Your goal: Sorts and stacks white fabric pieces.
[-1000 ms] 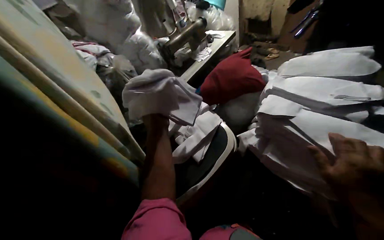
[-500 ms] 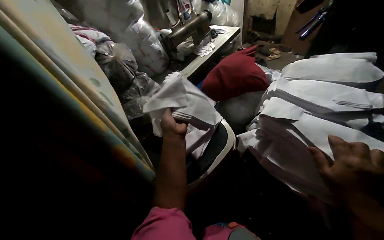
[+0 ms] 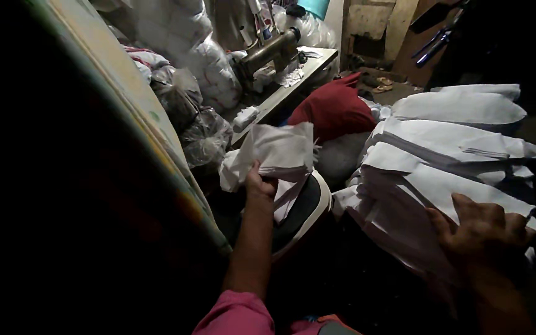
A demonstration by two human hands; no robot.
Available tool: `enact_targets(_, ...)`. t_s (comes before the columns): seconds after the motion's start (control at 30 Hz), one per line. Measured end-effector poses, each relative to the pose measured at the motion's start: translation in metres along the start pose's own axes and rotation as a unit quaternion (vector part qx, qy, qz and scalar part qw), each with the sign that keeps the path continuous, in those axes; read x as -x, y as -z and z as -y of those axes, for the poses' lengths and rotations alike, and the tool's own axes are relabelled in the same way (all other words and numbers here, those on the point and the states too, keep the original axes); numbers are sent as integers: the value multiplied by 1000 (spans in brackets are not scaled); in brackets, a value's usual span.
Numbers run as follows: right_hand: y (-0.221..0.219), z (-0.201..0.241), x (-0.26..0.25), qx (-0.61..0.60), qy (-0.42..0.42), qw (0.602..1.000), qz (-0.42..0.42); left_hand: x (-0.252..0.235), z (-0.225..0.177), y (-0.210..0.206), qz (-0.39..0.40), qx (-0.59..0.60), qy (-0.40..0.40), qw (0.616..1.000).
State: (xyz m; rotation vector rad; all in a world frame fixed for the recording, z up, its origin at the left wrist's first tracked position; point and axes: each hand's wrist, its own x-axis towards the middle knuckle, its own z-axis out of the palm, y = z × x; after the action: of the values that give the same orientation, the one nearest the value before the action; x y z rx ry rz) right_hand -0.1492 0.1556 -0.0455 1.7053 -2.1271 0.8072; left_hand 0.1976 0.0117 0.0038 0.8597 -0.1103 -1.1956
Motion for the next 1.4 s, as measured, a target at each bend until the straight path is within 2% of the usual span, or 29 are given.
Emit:
enact_targets(0.1, 1, -1, 0, 5, -1, 1000, 8, 15, 12, 8, -42, -10, 58, 997)
enact_targets(0.17, 3, -1, -1, 7, -4, 1000, 18, 26, 13, 8, -35, -20, 79, 996)
enact_targets(0.23, 2, -1, -2, 7, -4, 1000, 18, 32, 7, 5, -15, -33, 61, 997)
enact_targets(0.43, 0, -1, 0, 9, -1, 1000, 18, 32, -12, -4, 24, -7, -80, 997)
enact_targets(0.7, 1, -1, 1, 12, 3, 1000, 18, 28, 9, -12, 21, 88, -72, 993)
enact_targets(0.8, 1, -1, 2, 20, 4, 1000, 16, 18, 26, -16, -8, 176, -90, 980)
enact_targets(0.87, 0, -1, 2, 25, 7, 1000, 12, -1, 52, -5, -50, 208, -94, 972)
enact_targets(0.93, 0, 0, 2, 30, 7, 999, 14, -23, 87, 17, -110, 204, -75, 970)
enact_targets(1.03, 0, 1, 1, 26, 13, 1000, 9, -31, 110, 37, -120, 169, -46, 977)
enact_targets(1.17, 4, 2, 2, 27, 8, 999, 26, -33, 108, 39, -99, 159, -40, 981)
enact_targets(1.3, -2, 1, 2, 30, 4, 999, 11, -33, 97, 23, -125, 158, -26, 979)
enact_targets(1.4, 0, 1, 4, 29, 7, 999, 14, -32, 88, 13, -108, 175, -38, 978)
